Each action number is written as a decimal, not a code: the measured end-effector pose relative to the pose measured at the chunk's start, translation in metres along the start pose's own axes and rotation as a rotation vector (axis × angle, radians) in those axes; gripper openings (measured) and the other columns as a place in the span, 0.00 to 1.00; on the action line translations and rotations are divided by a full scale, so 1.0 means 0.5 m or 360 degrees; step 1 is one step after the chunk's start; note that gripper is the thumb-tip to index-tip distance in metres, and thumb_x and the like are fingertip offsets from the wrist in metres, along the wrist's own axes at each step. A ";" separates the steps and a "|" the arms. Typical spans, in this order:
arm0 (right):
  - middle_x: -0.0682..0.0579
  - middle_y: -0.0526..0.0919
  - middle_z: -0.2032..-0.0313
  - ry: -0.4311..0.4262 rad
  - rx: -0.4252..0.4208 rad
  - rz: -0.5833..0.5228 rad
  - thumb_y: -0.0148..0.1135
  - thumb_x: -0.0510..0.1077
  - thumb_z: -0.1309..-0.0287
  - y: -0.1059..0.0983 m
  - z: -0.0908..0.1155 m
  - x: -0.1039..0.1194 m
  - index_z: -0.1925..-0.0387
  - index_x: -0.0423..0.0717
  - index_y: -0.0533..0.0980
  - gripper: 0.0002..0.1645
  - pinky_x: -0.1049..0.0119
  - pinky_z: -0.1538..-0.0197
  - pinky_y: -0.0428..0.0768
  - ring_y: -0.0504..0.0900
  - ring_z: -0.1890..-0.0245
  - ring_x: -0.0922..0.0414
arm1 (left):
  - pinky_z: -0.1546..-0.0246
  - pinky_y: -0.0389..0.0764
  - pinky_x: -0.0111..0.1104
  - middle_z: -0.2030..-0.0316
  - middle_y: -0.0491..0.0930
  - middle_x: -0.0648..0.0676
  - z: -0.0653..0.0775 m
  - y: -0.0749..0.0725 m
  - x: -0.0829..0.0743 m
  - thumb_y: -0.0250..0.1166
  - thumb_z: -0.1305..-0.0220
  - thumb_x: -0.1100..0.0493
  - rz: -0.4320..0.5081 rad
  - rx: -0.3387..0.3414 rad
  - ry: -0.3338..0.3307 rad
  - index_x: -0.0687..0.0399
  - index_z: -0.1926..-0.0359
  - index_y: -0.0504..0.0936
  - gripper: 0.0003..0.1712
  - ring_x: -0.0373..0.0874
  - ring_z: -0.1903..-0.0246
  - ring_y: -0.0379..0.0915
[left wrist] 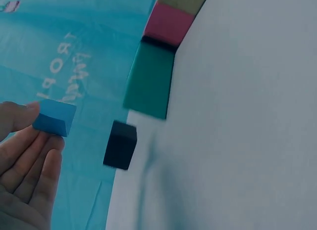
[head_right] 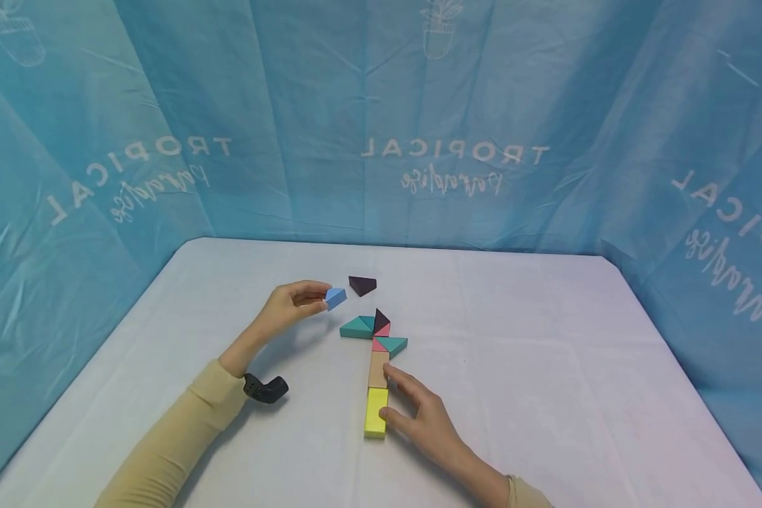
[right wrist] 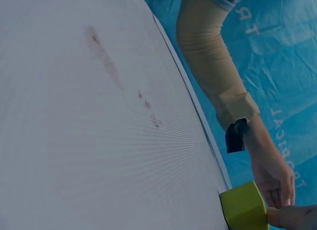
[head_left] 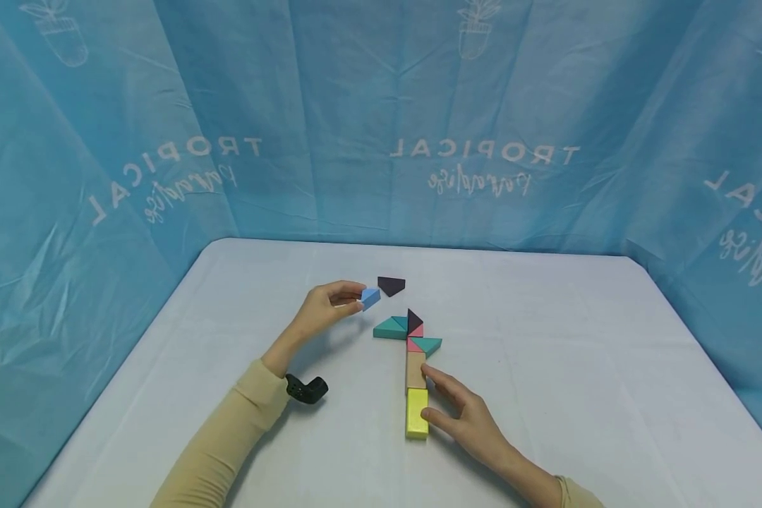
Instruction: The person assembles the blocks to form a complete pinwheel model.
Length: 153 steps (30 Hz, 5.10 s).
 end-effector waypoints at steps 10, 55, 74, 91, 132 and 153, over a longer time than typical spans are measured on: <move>0.55 0.66 0.35 0.0066 0.0011 0.0000 0.68 0.46 0.45 0.000 -0.001 0.002 0.34 0.49 0.65 0.37 0.69 0.36 0.61 0.61 0.34 0.58 | 0.52 0.78 0.32 0.55 0.81 0.54 0.011 0.063 -0.031 0.67 0.41 0.59 -0.0047 0.0129 0.0126 0.59 0.49 0.80 0.19 0.44 0.55 0.78; 0.50 0.65 0.35 -0.0027 0.0022 -0.0011 0.66 0.44 0.43 -0.001 -0.001 0.003 0.34 0.46 0.64 0.37 0.68 0.36 0.60 0.60 0.34 0.54 | 0.56 0.79 0.32 0.56 0.81 0.55 0.079 0.136 0.016 0.70 0.45 0.65 -0.0205 0.0057 0.0467 0.62 0.51 0.80 0.19 0.45 0.58 0.79; 0.52 0.65 0.34 0.0005 0.0031 0.0002 0.66 0.45 0.43 -0.002 -0.002 -0.001 0.33 0.48 0.64 0.37 0.69 0.35 0.60 0.60 0.33 0.56 | 0.58 0.80 0.30 0.59 0.82 0.51 0.067 0.141 0.011 0.69 0.45 0.66 -0.0330 -0.0069 0.0621 0.59 0.57 0.84 0.13 0.41 0.60 0.79; 0.51 0.65 0.34 -0.0009 0.0026 0.0004 0.66 0.45 0.43 -0.002 -0.001 0.000 0.34 0.48 0.64 0.37 0.69 0.36 0.60 0.60 0.34 0.55 | 0.62 0.81 0.34 0.60 0.82 0.52 0.062 0.143 0.012 0.71 0.47 0.65 -0.0335 -0.0106 0.0640 0.59 0.58 0.84 0.13 0.42 0.62 0.80; 0.51 0.65 0.34 0.0005 0.0035 -0.0037 0.67 0.44 0.44 -0.005 0.000 -0.005 0.34 0.47 0.64 0.38 0.70 0.36 0.59 0.60 0.33 0.56 | 0.45 0.73 0.38 0.48 0.76 0.63 -0.142 0.098 0.079 0.69 0.43 0.58 -0.0487 -0.0267 0.0011 0.67 0.44 0.75 0.28 0.53 0.48 0.73; 0.53 0.65 0.34 0.0033 0.0027 -0.0035 0.67 0.46 0.45 -0.006 0.000 -0.006 0.34 0.48 0.64 0.38 0.69 0.35 0.59 0.60 0.34 0.57 | 0.43 0.71 0.38 0.42 0.72 0.63 -0.152 0.091 0.085 0.64 0.38 0.61 -0.0401 -0.0007 0.0082 0.68 0.37 0.68 0.30 0.54 0.44 0.69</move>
Point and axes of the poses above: each hand's wrist, its own z-axis away from the middle knuckle, its own y-axis out of the palm, x = y × z, the point moved 3 cm from there along -z, towards the middle knuckle
